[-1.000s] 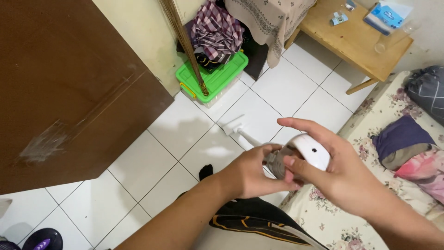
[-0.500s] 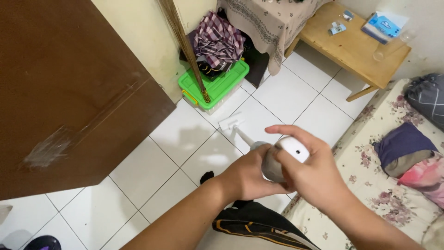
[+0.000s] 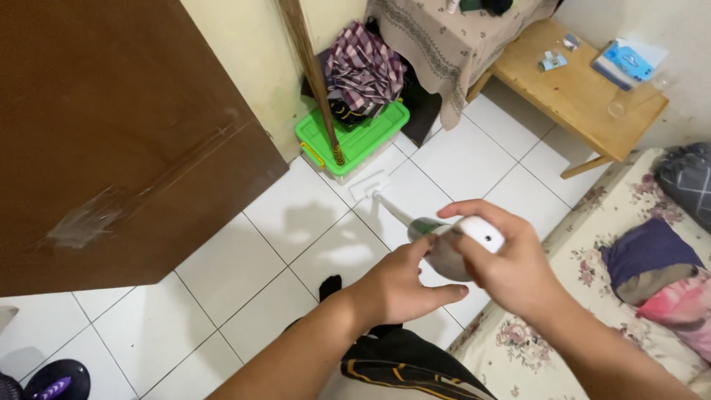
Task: Assembling a handheld vacuum cleaner by connecting its main body, filter, and nozzle.
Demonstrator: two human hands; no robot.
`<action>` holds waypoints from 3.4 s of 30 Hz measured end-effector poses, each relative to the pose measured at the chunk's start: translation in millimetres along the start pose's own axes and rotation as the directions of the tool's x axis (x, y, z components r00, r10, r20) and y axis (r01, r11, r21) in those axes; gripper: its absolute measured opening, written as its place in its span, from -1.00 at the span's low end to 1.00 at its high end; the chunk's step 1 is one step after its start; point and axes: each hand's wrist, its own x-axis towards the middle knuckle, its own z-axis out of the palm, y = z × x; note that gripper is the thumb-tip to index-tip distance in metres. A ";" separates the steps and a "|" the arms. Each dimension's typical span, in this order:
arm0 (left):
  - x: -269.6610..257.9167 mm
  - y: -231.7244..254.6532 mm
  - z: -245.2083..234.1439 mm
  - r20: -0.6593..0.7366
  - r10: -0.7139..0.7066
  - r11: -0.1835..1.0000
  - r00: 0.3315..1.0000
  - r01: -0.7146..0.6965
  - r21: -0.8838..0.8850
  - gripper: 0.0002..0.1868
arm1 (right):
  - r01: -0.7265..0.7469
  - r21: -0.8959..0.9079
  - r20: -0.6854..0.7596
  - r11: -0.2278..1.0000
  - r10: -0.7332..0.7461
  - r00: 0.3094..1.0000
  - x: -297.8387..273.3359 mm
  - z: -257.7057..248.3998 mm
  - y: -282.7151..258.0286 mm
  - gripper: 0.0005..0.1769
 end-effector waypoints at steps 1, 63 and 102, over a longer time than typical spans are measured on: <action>-1.8 4.2 -2.6 -0.007 -0.004 1.000 1.000 0.004 -0.004 0.02 | 0.001 -0.002 0.009 1.000 -0.001 1.000 0.7 -4.0 -3.6 -0.63; 9.0 7.8 3.9 0.002 0.000 0.992 1.000 0.001 -0.129 -0.41 | -0.090 0.065 -0.141 0.994 0.098 0.985 -11.8 4.1 -1.4 -0.80; 12.0 39.2 66.2 0.152 -0.059 0.994 0.987 0.072 -0.081 -0.11 | -0.207 -0.147 -0.250 0.967 0.167 0.954 -36.3 -76.0 -21.6 -0.81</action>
